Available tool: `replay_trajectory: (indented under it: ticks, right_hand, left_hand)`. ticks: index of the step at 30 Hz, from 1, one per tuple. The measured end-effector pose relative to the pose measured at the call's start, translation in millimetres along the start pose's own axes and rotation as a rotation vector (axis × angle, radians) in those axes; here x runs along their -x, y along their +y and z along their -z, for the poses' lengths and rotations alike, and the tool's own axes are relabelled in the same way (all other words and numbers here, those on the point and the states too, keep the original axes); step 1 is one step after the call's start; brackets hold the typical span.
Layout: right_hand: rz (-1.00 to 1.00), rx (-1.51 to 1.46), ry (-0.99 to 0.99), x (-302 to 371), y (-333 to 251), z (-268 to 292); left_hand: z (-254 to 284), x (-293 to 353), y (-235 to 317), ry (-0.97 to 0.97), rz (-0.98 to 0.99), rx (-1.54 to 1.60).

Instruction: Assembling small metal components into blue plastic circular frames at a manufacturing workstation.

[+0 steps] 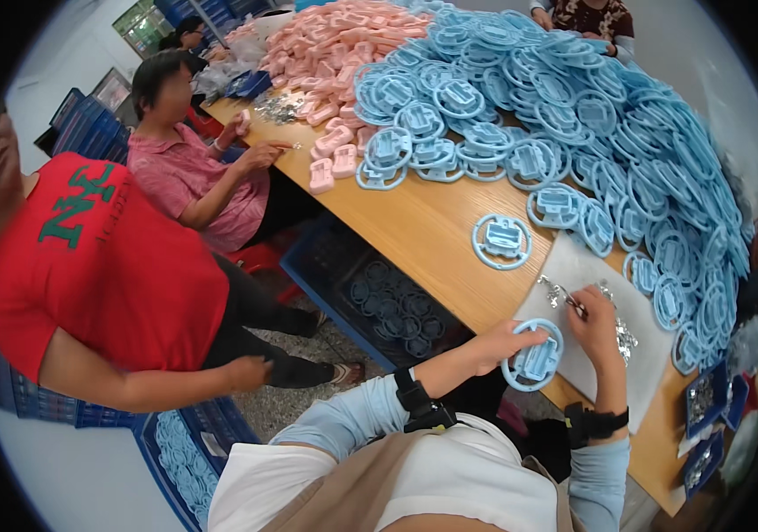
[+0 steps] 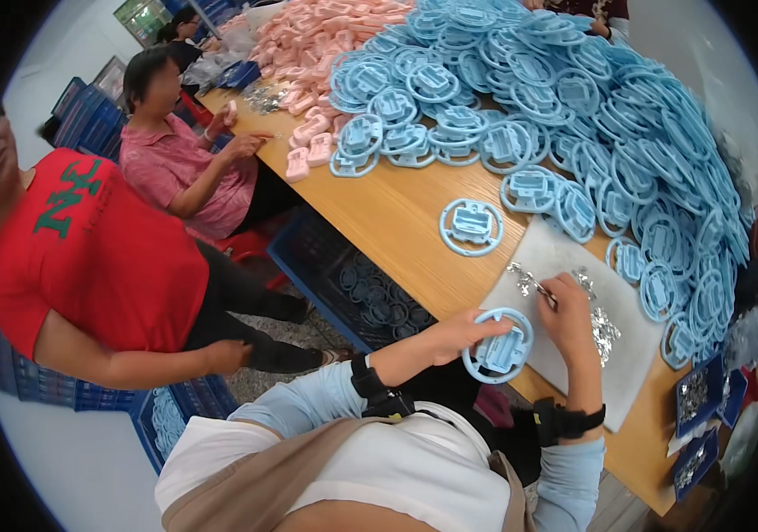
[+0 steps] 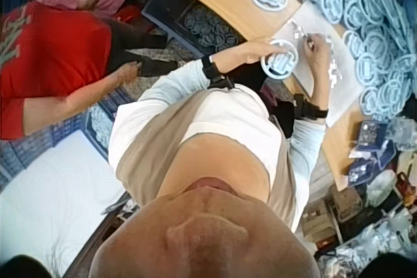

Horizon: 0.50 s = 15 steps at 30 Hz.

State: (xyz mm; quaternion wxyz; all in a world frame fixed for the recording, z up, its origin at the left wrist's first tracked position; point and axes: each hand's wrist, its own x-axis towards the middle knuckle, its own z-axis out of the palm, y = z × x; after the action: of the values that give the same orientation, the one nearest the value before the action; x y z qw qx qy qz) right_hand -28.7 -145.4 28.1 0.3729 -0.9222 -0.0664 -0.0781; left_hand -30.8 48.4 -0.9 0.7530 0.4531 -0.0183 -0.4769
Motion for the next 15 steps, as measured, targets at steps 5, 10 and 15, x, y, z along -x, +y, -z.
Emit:
replay_trajectory:
  ticks: [5,10,15]
  right_hand:
    - [0.072,0.025,-0.142,23,-1,10]
    - [-0.101,-0.045,-0.038,40,-5,15]
    - [-0.204,-0.120,0.183,48,19,8]
  left_hand:
    - [3,1,-1,0.043,-0.016,0.006]
    - [5,-3,-6,0.053,-0.059,0.007]
    - [16,-2,4,0.155,-0.220,0.165]
